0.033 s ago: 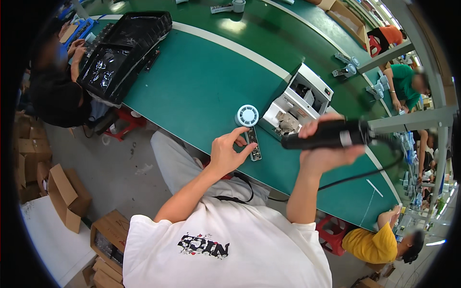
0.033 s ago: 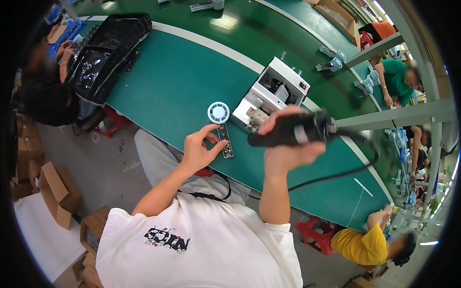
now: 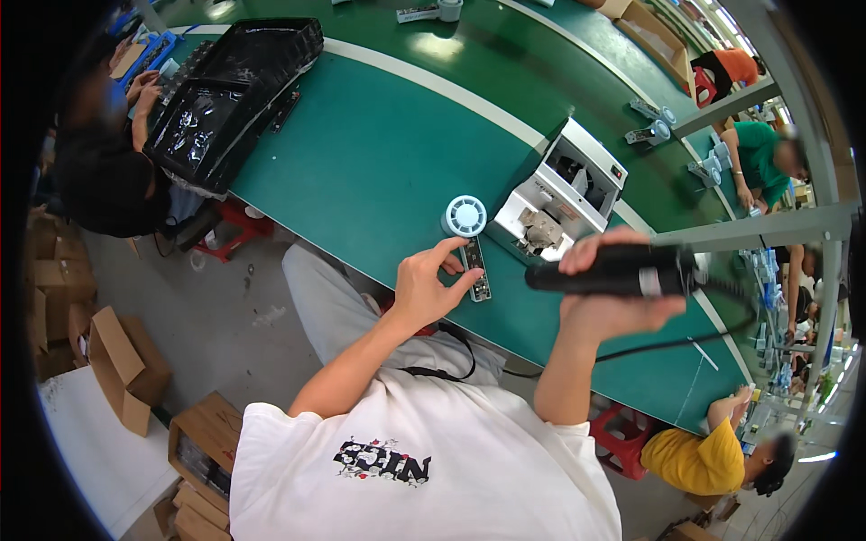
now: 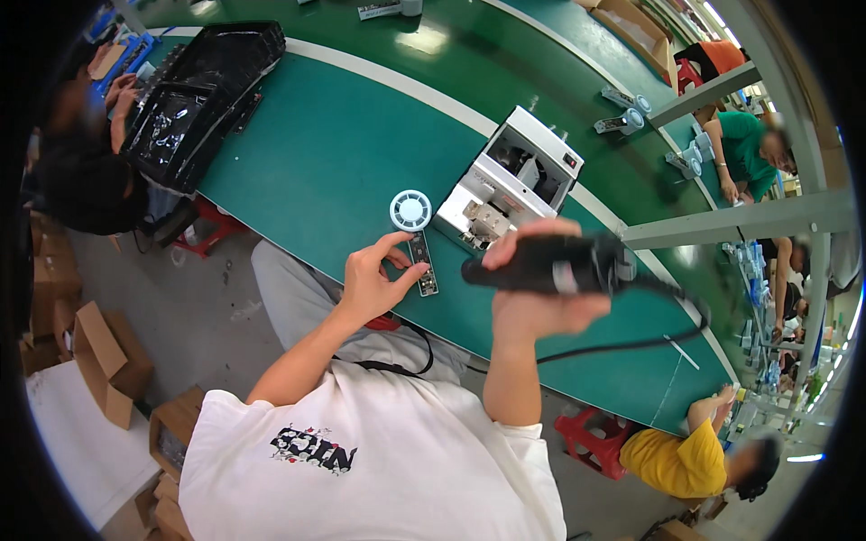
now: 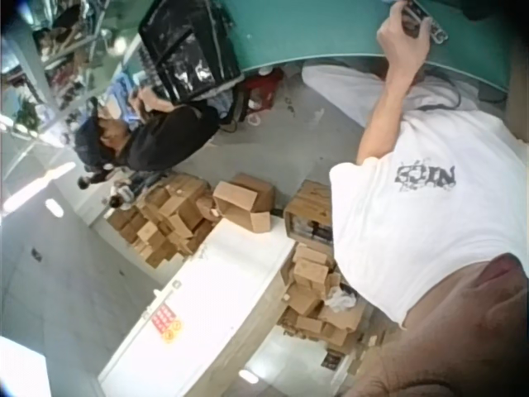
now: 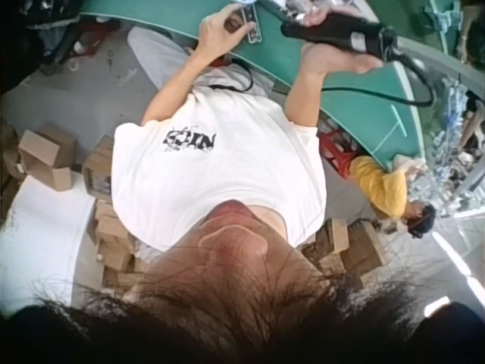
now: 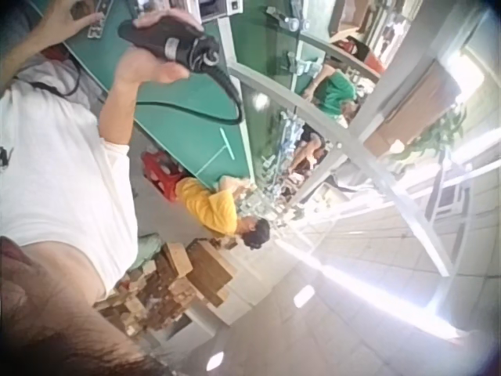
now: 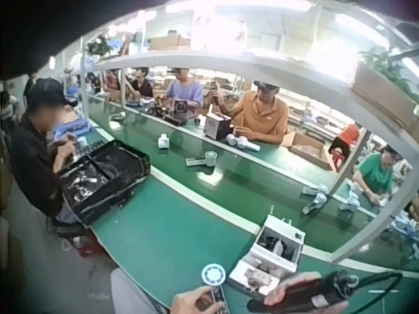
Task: Assembling small handheld fans on an electronics production line using an electric screwdriver.
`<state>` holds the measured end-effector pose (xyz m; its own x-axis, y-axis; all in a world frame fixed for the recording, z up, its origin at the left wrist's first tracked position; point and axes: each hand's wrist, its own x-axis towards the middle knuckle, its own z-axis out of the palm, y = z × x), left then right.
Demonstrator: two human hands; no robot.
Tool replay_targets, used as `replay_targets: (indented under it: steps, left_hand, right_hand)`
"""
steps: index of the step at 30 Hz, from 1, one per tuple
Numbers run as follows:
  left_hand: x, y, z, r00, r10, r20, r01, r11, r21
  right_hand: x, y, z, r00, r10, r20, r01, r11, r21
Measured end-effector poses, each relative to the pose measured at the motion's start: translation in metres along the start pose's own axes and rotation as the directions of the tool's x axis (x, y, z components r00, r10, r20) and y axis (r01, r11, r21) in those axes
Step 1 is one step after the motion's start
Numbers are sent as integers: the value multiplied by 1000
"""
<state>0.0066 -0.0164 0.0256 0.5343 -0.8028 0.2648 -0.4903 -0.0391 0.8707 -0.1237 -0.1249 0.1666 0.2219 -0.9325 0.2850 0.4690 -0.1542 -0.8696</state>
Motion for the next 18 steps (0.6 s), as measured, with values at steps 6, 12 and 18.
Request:
replay_targets:
  steps: [6,12,18]
  left_hand:
    - [2,-2,3,999,38,2,-38,999,5]
    - [1,-3,3,1000,23,-1,-23,1000,-6]
    - [1,-4,4,999,36,-20,-37,999,-28]
  right_hand:
    - [-47,0,-9,990,-65,126,57,996,69]
    - [-51,10,-5,986,-73,153,57,993,102]
    - [-53,18,-4,986,-54,158,44,997,68]
